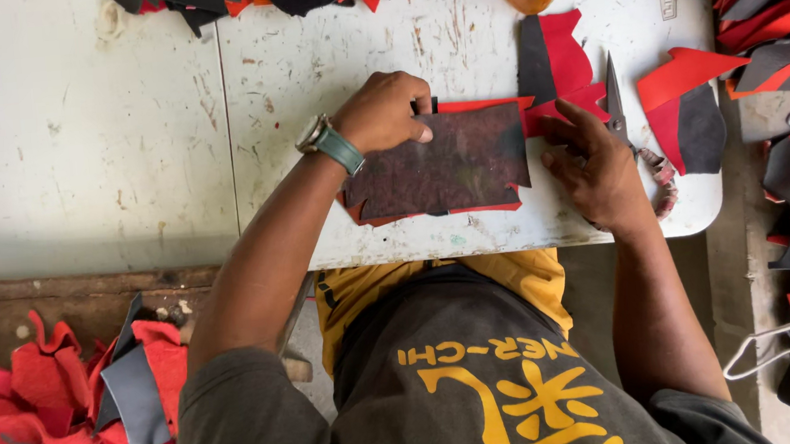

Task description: The person arranges cut leather and fabric scraps in red, black, orange and yellow on a workbench, fitting them edge to edge over a dark backing panel. They pick up, turn and reposition pieces one at a time, pressing the assembled patchwork flat with both hands as the layout builds.

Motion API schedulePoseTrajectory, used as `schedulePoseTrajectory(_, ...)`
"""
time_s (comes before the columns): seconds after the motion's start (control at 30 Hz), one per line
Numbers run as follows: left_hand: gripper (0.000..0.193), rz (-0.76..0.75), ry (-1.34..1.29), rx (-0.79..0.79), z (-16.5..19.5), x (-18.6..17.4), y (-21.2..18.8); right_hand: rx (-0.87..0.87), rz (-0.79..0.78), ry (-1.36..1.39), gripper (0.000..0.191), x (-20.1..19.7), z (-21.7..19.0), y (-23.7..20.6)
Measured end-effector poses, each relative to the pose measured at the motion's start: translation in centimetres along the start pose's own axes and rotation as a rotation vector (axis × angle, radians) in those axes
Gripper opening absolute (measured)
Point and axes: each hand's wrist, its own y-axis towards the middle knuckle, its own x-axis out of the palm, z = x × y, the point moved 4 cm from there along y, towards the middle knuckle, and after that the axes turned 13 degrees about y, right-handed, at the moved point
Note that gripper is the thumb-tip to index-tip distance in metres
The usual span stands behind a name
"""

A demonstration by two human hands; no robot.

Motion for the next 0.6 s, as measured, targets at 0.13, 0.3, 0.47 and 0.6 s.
schedulePoseTrajectory(0.13,0.032,0.035,0.007,0.042,-0.60,-0.26,-0.18,0.042,0.012,0.012,0.062,0.24,0.28,0.02)
schedulePoseTrajectory(0.3,0.031,0.007,-0.014,-0.027,-0.81,0.34,-0.16,-0.061,0.002,-0.061,0.061,0.71,0.12,-0.16)
schedulePoseTrajectory(0.47,0.030,0.028,-0.009,-0.035,-0.29,0.09,-0.44,-0.030,0.029,-0.059,0.060,0.64,0.33,-0.16)
schedulePoseTrajectory(0.6,0.030,0.044,-0.016,-0.042,0.07,-0.30,-0.66,-0.031,0.037,-0.048,0.058,0.38,0.38,-0.27)
